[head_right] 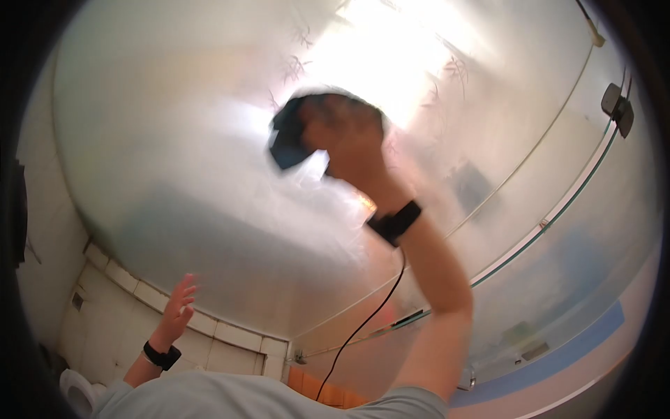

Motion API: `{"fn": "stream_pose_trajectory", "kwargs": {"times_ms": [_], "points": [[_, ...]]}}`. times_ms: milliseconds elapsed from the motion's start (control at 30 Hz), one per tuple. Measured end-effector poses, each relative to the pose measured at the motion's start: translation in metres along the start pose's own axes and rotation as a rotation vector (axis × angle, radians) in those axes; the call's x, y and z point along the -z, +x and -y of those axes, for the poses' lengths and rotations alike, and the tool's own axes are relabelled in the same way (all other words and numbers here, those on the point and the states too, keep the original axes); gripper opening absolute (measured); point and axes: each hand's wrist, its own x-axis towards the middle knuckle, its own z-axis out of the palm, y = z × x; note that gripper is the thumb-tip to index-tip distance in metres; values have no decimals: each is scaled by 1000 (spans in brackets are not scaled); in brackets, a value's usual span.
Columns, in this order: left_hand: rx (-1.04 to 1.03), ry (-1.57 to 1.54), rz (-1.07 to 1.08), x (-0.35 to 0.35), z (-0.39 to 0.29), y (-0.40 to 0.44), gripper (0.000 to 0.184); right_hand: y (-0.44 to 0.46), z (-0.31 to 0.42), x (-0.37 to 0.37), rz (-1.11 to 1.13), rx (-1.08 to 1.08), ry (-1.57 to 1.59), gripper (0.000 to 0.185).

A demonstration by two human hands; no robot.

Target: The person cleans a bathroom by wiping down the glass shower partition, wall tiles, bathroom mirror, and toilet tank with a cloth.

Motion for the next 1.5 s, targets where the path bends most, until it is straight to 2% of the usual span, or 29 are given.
{"fn": "stream_pose_trajectory", "kwargs": {"times_ms": [33,100,133,167,200,233,267,333,400,467,533,567,600,667,767,800,867,933,1000,1033,1067,1100,1167,1200,1267,1300,1333,1433,1500], "points": [[19,17,-35,13,4,-2,86,26,-50,7,-109,11,-100,22],[29,29,-87,35,10,-8,87,76,-130,52,-175,-56,-146,23],[58,43,-134,43,13,-7,88,82,-179,54,-186,-191,-447,26],[64,68,-152,51,13,-11,91,87,-223,65,-192,-185,-450,26],[60,65,-157,58,17,-17,91,91,-263,73,-288,-352,-562,29],[96,63,-207,61,19,-22,93,92,-283,75,-383,-524,-669,35],[135,57,-258,67,25,-27,95,98,-279,66,-384,-519,-663,35],[171,43,-278,74,38,-34,95,91,-265,43,-368,-324,-801,40],[198,23,-302,74,44,-35,96,90,-153,11,-357,-331,-679,40],[184,28,-288,71,46,-31,94,72,-68,-33,-274,-154,-425,46],[167,14,-260,63,39,-19,92,64,47,-57,17,-401,-67,45],[157,8,-230,59,31,-16,91,40,87,-84,-85,-197,45,45],[166,8,-231,58,22,-16,91,22,125,-94,143,15,84,46],[114,44,-199,51,8,-11,90,-14,181,-110,376,351,180,47],[77,98,-175,52,-4,-10,90,-25,179,-117,439,593,205,45],[62,101,-188,53,-1,-9,90,-23,171,-116,447,650,218,45],[133,131,-193,59,20,-16,90,-6,123,-116,339,390,265,45],[108,141,-229,69,45,-23,91,52,45,-91,-8,45,318,21],[148,151,-301,81,49,-30,93,100,-65,-52,-165,73,86,26],[153,163,-335,83,45,-29,94,114,-109,-26,-192,-63,-54,27],[150,154,-350,88,45,-31,94,134,-158,-10,-351,-39,-163,35],[174,143,-386,88,49,-30,94,142,-216,1,-243,-121,-335,43],[195,142,-430,97,56,-30,93,136,-290,5,-312,-345,-599,47],[185,142,-466,100,61,-33,94,143,-299,1,-304,-486,-661,48],[186,134,-509,109,79,-49,95,160,-242,-17,-339,-560,-806,48],[182,128,-528,113,67,-49,96,168,-246,-16,-363,-417,-750,47],[178,123,-554,116,77,-51,97,170,-205,-34,-436,-275,-652,45],[174,109,-551,127,91,-49,99,157,-26,-86,-193,-178,-343,42],[164,77,-510,125,75,-36,98,123,67,-140,-150,-73,-25,37]]}}
